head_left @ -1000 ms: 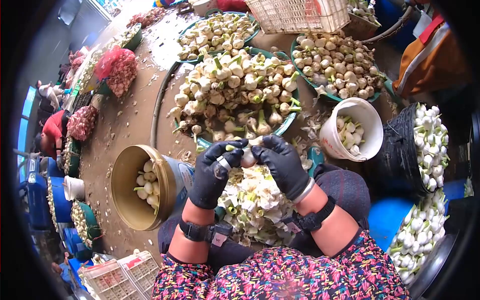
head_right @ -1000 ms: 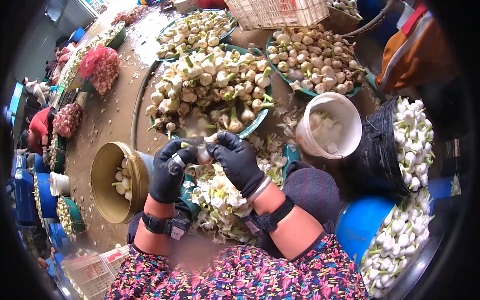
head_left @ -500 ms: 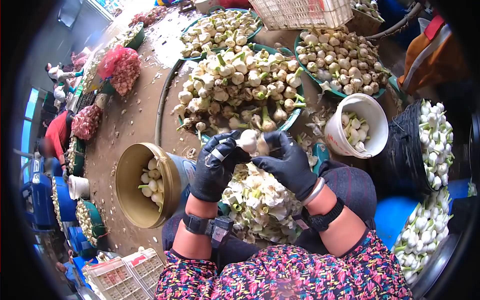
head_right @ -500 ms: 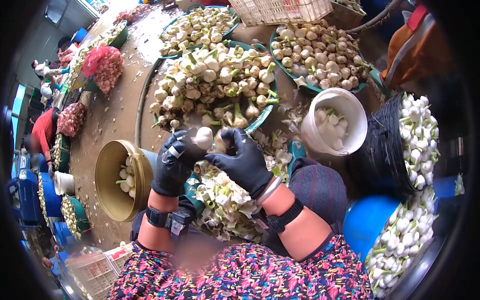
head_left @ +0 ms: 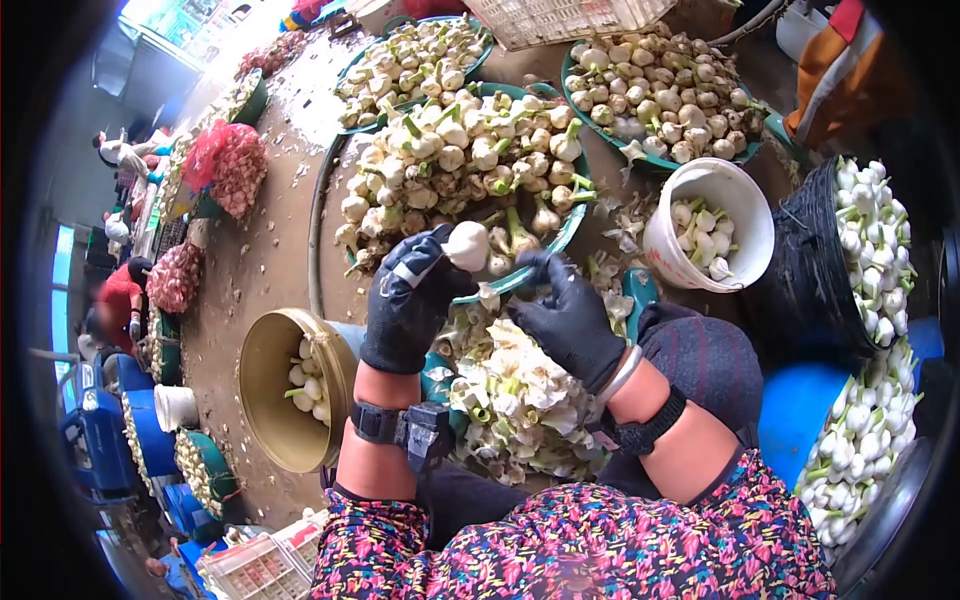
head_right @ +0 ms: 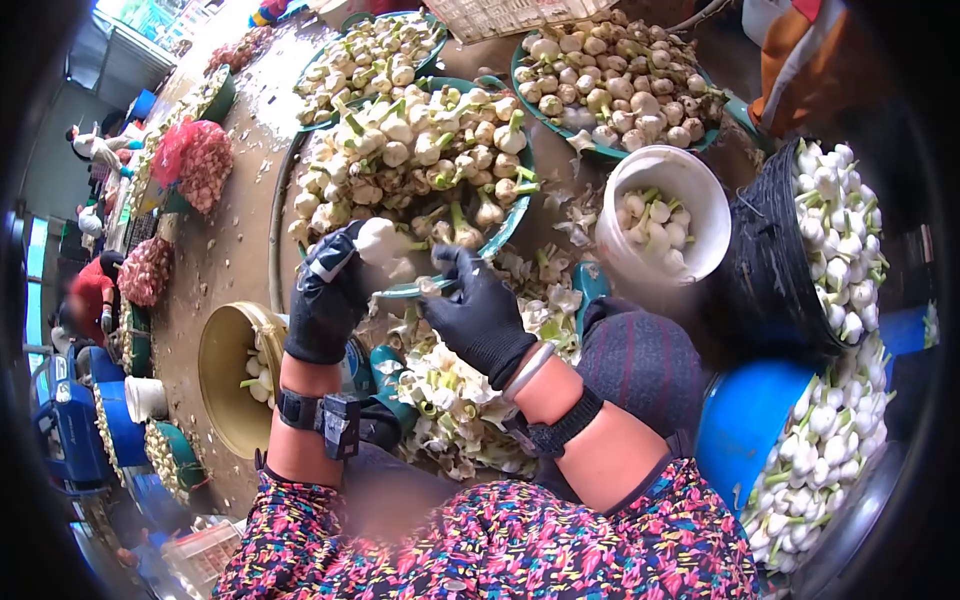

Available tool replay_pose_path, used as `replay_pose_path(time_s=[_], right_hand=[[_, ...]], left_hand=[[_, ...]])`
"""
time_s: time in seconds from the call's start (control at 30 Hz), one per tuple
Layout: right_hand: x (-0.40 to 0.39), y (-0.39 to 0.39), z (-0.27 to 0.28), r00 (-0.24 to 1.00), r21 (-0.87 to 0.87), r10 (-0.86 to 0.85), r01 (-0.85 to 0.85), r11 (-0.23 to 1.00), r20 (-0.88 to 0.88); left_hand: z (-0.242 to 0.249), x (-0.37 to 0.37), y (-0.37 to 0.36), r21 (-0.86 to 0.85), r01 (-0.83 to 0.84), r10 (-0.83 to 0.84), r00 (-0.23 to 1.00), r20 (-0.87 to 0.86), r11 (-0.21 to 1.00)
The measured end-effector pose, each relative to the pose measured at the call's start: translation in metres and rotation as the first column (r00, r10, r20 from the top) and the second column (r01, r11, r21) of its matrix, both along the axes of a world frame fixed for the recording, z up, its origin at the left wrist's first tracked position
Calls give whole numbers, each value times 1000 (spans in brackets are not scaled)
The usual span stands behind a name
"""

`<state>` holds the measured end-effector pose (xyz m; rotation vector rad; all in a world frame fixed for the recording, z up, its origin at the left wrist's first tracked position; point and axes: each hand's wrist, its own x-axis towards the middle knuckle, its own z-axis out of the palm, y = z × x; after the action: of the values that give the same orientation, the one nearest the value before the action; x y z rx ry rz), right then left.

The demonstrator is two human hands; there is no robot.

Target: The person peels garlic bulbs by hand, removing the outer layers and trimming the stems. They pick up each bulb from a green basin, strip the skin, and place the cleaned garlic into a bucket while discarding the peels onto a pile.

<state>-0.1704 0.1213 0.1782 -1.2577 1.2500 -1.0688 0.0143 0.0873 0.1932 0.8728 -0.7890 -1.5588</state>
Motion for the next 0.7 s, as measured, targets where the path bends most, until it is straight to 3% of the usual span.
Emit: replay_pose_path(time_s=[0.03,0.07,0.1,0.13,0.2,0.23,0.27,0.3,0.33,0.4,0.43,0.47,0.53,0.57,0.6,0.67,0.7], right_hand=[[2,-5,-5,985,-49,-63,71,996,160],[-1,-9,-1,985,-52,-73,82,995,159],[-4,-14,3,939,32,-29,20,999,342],[-6,-16,5,856,103,0,-62,993,517],[-8,-13,2,873,167,4,-98,981,488],[-7,-7,3,954,135,109,-151,979,278],[-7,-3,2,977,116,208,-212,970,49],[-7,0,0,920,55,388,-386,921,-49],[-7,5,-9,841,-7,511,-520,854,-176],[-3,17,-9,812,-13,479,-512,859,-334],[2,21,-18,893,-234,300,-388,892,-336],[-1,16,-9,892,-233,301,-389,891,-339],[-11,4,14,828,29,476,-491,871,-297],[-13,3,15,867,-22,433,-452,892,-248],[-16,3,20,863,-13,442,-458,889,-245],[-16,3,26,889,35,421,-422,906,-180],[-14,4,16,865,65,431,-430,901,-257]], left_hand=[[12,-9,-1,21,16,-16,999,-41,1000],[18,-20,-1,43,35,-32,996,-80,998],[11,-29,0,25,-59,62,993,-99,998],[19,-39,6,68,-41,47,995,-83,997],[12,-30,5,17,82,-82,996,-21,996],[1,-21,-1,-166,43,23,926,376,985],[-3,-14,-9,-344,81,190,705,683,936],[-6,-7,-18,-291,119,150,642,752,949],[-5,-4,-29,15,1,-4,979,202,1000],[38,-42,-31,-226,118,-43,949,312,967],[52,-60,-32,-171,155,-118,970,213,973],[59,-71,-38,-127,199,-186,977,107,972],[31,-66,-62,-124,234,-211,963,169,964],[-6,-49,-76,-198,307,-179,857,483,931],[-54,-28,-91,-243,396,-94,665,741,885],[-142,-5,-98,-155,433,-57,439,897,888],[-146,-12,-94,-59,485,15,92,996,872]])
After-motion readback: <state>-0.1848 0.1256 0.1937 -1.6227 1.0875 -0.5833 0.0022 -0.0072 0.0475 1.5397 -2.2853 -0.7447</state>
